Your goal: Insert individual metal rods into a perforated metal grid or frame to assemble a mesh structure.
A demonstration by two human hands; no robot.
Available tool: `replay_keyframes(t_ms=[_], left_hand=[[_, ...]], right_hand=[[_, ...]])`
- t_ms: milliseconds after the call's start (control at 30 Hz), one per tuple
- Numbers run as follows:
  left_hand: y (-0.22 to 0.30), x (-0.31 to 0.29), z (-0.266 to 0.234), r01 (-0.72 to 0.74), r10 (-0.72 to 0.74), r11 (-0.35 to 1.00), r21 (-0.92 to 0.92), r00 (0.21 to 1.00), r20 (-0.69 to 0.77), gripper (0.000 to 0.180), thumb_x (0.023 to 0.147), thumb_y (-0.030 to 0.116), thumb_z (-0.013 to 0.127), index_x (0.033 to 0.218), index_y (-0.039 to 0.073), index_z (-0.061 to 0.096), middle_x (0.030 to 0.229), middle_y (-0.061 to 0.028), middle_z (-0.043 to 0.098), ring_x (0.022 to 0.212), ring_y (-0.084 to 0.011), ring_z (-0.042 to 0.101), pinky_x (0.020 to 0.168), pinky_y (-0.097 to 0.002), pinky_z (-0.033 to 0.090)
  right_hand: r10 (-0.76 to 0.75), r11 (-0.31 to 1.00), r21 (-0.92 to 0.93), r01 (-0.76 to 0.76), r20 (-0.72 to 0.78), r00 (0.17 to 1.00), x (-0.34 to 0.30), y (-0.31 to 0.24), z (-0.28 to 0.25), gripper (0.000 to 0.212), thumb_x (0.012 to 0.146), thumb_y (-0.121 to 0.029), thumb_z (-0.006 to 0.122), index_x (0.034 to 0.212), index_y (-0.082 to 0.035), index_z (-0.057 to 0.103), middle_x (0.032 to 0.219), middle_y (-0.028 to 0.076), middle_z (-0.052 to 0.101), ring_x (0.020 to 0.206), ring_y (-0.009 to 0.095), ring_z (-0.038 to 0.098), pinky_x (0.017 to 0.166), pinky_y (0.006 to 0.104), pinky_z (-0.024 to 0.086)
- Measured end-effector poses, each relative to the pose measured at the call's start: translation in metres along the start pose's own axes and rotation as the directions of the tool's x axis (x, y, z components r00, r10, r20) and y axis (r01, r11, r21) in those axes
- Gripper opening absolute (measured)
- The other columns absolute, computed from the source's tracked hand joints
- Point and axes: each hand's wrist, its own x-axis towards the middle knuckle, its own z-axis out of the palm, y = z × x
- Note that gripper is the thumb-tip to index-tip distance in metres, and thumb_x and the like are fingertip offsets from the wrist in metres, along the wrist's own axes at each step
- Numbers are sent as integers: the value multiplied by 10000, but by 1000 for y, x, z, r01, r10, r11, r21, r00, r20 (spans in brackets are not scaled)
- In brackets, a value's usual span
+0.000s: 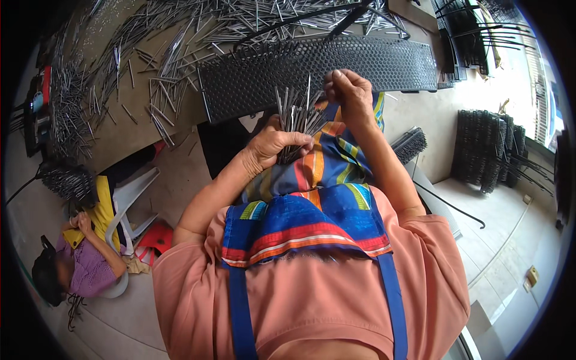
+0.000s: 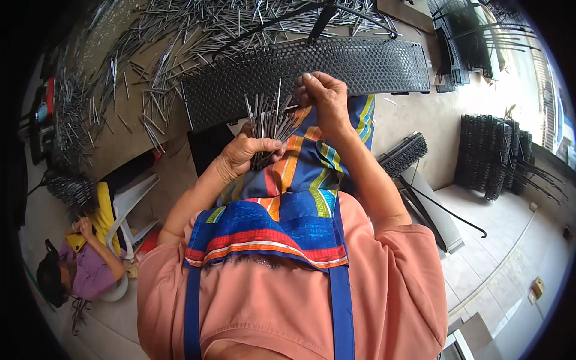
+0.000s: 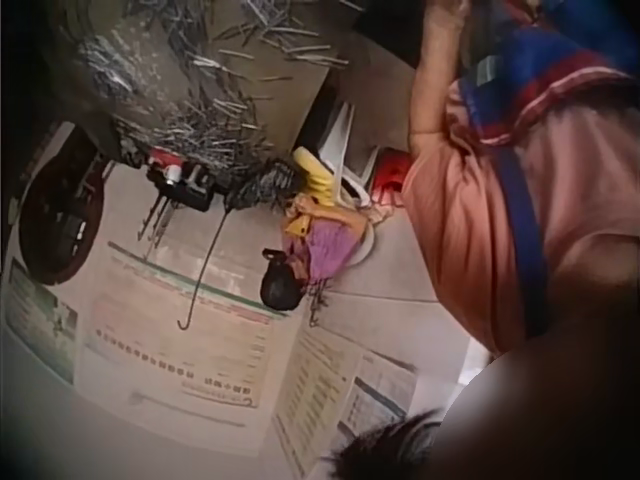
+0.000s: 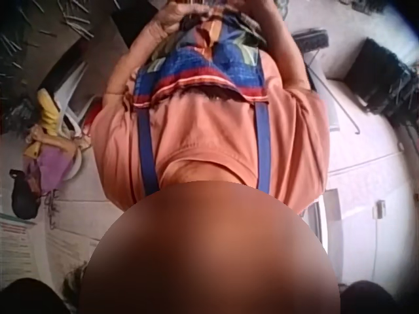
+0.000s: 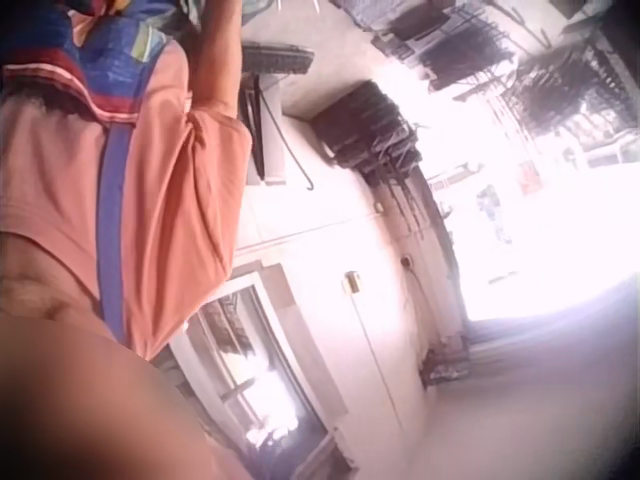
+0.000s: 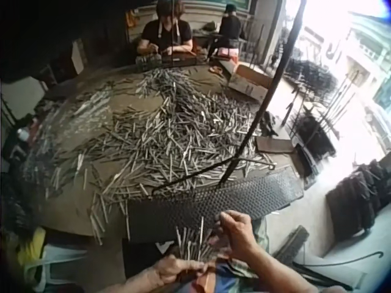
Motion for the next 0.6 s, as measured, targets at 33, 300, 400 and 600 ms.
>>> replay_keyframes(t_ms=[33,300,400,600], left_hand=[[0,1,0,-12,12,1000,-1,1000,-7,176,786,-16,692,956,-13,648,762,-95,667,634,-151,637,602,-266,535],[0,7,2,-22,27,996,90,998,-53,189,770,-36,691,955,-18,658,773,-91,677,623,-138,646,587,-249,543],[-1,4,5,-65,75,987,148,995,-62,182,770,-33,693,949,-22,660,769,-90,676,620,-142,646,585,-255,545],[-1,-7,3,-116,130,984,132,987,-98,162,778,-32,688,938,-32,660,794,-99,680,642,-161,658,597,-265,553]], right_hand=[[3,1000,-2,-3,2,1000,0,0,-1,148,901,-134,646,907,13,667,768,36,643,595,83,534,571,201,441],[76,979,-195,-57,91,993,-8,17,3,172,879,-154,663,848,9,707,687,14,654,594,78,561,563,227,435],[86,983,-169,-67,110,990,-9,7,3,165,883,-147,655,846,6,704,683,15,647,591,82,560,563,226,429],[-293,952,-147,269,-181,939,19,-15,-11,162,923,-117,619,936,30,686,718,33,617,578,87,520,539,207,399]])
